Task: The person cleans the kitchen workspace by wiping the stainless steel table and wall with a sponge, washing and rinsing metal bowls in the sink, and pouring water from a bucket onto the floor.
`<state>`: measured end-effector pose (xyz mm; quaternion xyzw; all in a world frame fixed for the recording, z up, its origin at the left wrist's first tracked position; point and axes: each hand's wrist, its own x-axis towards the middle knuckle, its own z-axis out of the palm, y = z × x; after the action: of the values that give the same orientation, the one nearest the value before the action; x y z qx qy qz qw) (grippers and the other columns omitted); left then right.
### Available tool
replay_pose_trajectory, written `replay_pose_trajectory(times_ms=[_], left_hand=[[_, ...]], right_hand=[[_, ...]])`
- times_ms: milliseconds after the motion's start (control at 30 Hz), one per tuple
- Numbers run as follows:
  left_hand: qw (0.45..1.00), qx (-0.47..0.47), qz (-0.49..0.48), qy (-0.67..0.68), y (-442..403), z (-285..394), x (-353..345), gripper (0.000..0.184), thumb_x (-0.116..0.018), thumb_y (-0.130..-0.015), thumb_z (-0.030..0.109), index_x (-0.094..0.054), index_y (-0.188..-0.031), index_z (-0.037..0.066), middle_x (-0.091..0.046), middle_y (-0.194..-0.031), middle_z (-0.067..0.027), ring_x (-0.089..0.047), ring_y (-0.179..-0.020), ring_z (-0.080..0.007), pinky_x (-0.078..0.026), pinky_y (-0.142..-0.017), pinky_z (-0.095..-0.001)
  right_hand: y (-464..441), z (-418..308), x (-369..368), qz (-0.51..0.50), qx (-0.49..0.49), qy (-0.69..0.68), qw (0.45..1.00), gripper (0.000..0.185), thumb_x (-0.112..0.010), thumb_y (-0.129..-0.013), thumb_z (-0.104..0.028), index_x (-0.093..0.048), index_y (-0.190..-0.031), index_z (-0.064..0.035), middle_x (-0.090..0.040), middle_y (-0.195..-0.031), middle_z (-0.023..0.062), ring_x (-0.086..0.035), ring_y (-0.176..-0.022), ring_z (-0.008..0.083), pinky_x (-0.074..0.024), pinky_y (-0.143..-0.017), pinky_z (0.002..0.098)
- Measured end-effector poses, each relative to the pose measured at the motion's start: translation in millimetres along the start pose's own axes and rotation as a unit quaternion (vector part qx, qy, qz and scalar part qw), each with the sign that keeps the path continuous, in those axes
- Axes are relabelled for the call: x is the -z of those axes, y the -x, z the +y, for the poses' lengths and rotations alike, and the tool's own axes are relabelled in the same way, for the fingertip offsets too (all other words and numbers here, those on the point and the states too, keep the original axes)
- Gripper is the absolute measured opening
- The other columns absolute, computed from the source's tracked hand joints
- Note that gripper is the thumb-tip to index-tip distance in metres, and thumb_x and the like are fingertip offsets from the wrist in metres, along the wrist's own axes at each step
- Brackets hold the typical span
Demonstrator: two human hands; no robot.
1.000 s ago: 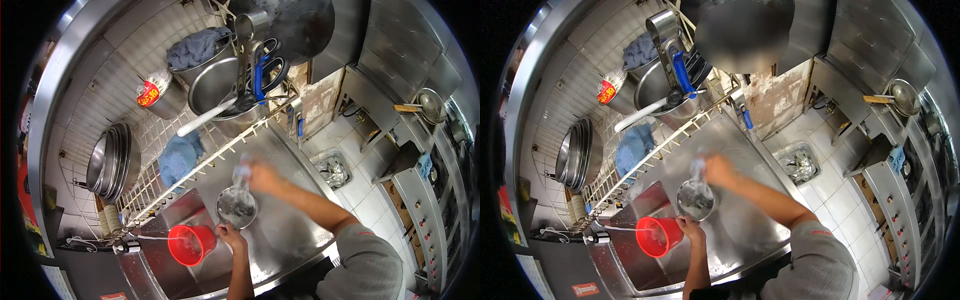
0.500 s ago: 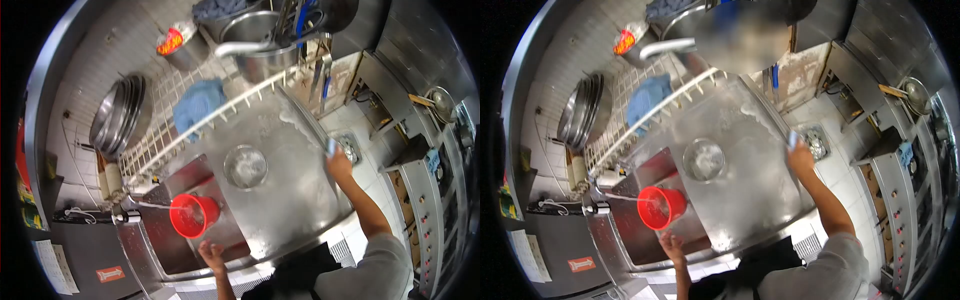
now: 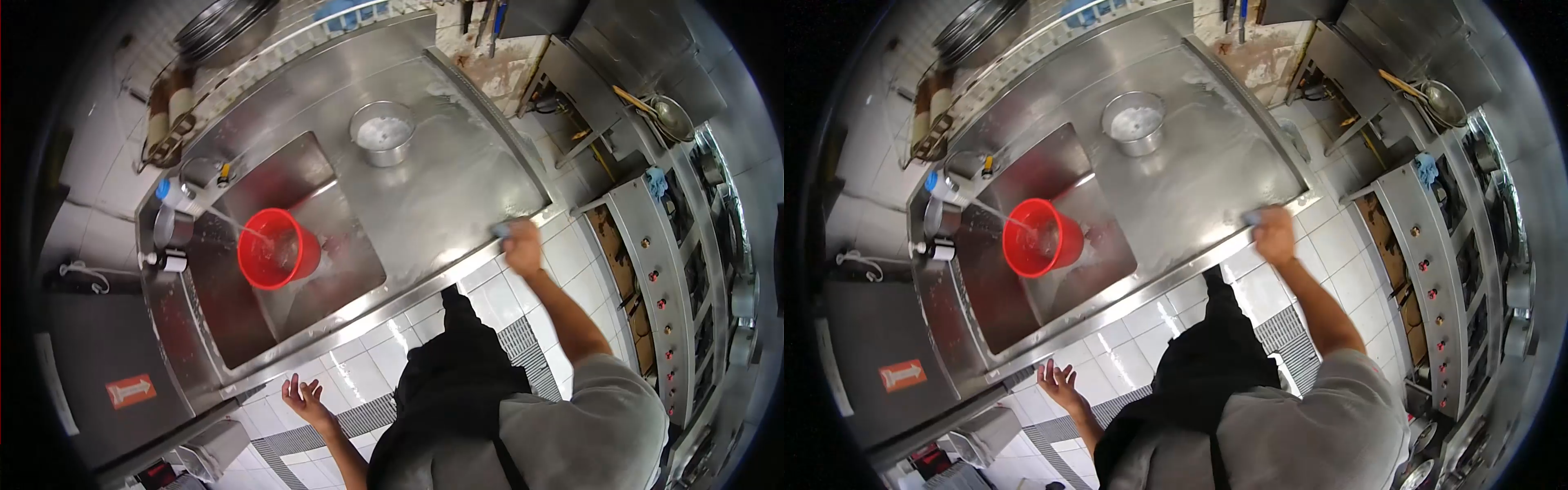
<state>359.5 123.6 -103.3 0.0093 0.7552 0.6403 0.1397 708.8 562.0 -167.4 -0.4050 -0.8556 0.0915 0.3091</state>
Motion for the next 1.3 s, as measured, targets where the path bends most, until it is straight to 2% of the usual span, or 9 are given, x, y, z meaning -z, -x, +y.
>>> replay_pose_trajectory(times_ms=[267,500,700,800,833,867,933,1100,1300], left_hand=[[0.999,0.022,0.021,-0.016,6,-26,84,0.039,-0.052,-0.094,0.013,-0.037,-0.130,0.011,-0.054,-0.125,-0.0106,-0.063,-0.076,-0.0191,-0.050,-0.062,-0.0283],[0.989,0.096,-0.056,-0.097,53,-201,224,0.028,-0.054,-0.092,0.007,-0.047,-0.119,0.006,-0.057,-0.109,-0.0079,-0.063,-0.074,-0.0183,-0.050,-0.053,-0.0273],[0.880,0.455,0.028,-0.134,174,-264,289,0.034,-0.063,-0.085,0.015,-0.051,-0.116,0.010,-0.059,-0.100,-0.0095,-0.062,-0.088,-0.0255,-0.052,-0.051,-0.0360],[0.866,0.485,0.018,-0.119,187,-244,274,0.035,-0.063,-0.085,0.015,-0.050,-0.117,0.011,-0.060,-0.100,-0.0087,-0.063,-0.087,-0.0262,-0.052,-0.052,-0.0379],[0.868,0.483,0.013,-0.118,184,-240,271,0.036,-0.063,-0.085,0.015,-0.050,-0.118,0.011,-0.060,-0.099,-0.0084,-0.063,-0.087,-0.0265,-0.052,-0.053,-0.0385],[0.872,0.476,0.007,-0.115,174,-239,265,0.036,-0.063,-0.085,0.015,-0.049,-0.118,0.011,-0.060,-0.099,-0.0081,-0.063,-0.087,-0.0268,-0.052,-0.053,-0.0392],[0.894,0.436,-0.003,-0.098,141,-247,257,0.037,-0.063,-0.085,0.016,-0.049,-0.119,0.012,-0.060,-0.099,-0.0076,-0.064,-0.086,-0.0273,-0.052,-0.054,-0.0405],[0.935,0.320,0.013,-0.150,50,-187,208,0.032,-0.057,-0.091,0.017,-0.047,-0.120,0.009,-0.059,-0.107,-0.0068,-0.065,-0.071,-0.0216,-0.048,-0.050,-0.0334],[0.953,0.239,0.068,-0.174,38,-100,145,0.024,-0.060,-0.091,0.015,-0.053,-0.112,0.006,-0.062,-0.098,-0.0086,-0.066,-0.073,-0.0180,-0.048,-0.051,-0.0257]], right_hand=[[26,-349,-137,-0.259,0.256,-0.086,0.927,0.023,-0.058,-0.071,-0.020,-0.067,-0.088,-0.0077,-0.061,-0.098,0.0113,-0.056,-0.094,0.0291,-0.0424,-0.086,0.0435],[12,-149,-97,-0.073,0.162,-0.209,0.962,0.022,-0.057,-0.073,-0.012,-0.066,-0.093,-0.0128,-0.062,-0.095,0.0118,-0.057,-0.093,0.0310,-0.0427,-0.085,0.0470],[-76,-5,-30,-0.155,-0.301,0.238,0.910,0.056,-0.042,-0.087,-0.021,-0.037,-0.140,-0.0081,-0.033,-0.145,0.0188,-0.028,-0.135,0.0386,-0.0198,-0.110,0.0506],[-102,-18,-98,-0.065,-0.204,0.231,0.949,0.053,-0.044,-0.084,-0.021,-0.042,-0.135,-0.0052,-0.040,-0.141,0.0199,-0.030,-0.134,0.0383,-0.0170,-0.111,0.0513],[-104,-38,-123,-0.222,-0.114,0.239,0.938,0.043,-0.044,-0.083,-0.018,-0.053,-0.123,-0.0026,-0.048,-0.132,0.0209,-0.034,-0.131,0.0379,-0.0168,-0.112,0.0513],[-81,-39,-187,-0.120,0.077,0.484,0.863,0.038,-0.044,-0.087,-0.019,-0.056,-0.122,-0.0109,-0.055,-0.116,0.0150,-0.044,-0.116,0.0336,-0.0275,-0.104,0.0499],[-79,-162,-157,0.029,0.179,-0.013,0.983,0.033,-0.054,-0.082,-0.015,-0.064,-0.114,-0.0204,-0.062,-0.101,0.0052,-0.053,-0.103,0.0269,-0.0386,-0.097,0.0446],[-63,-214,-143,-0.285,0.229,-0.208,0.907,0.018,-0.059,-0.072,-0.006,-0.069,-0.081,-0.0171,-0.062,-0.104,0.0064,-0.050,-0.110,0.0293,-0.0365,-0.099,0.0453],[-226,-183,-95,0.001,0.185,-0.202,0.962,0.030,-0.052,-0.073,0.001,-0.063,-0.100,-0.0074,-0.061,-0.105,0.0133,-0.054,-0.102,0.0339,-0.0411,-0.091,0.0464]])
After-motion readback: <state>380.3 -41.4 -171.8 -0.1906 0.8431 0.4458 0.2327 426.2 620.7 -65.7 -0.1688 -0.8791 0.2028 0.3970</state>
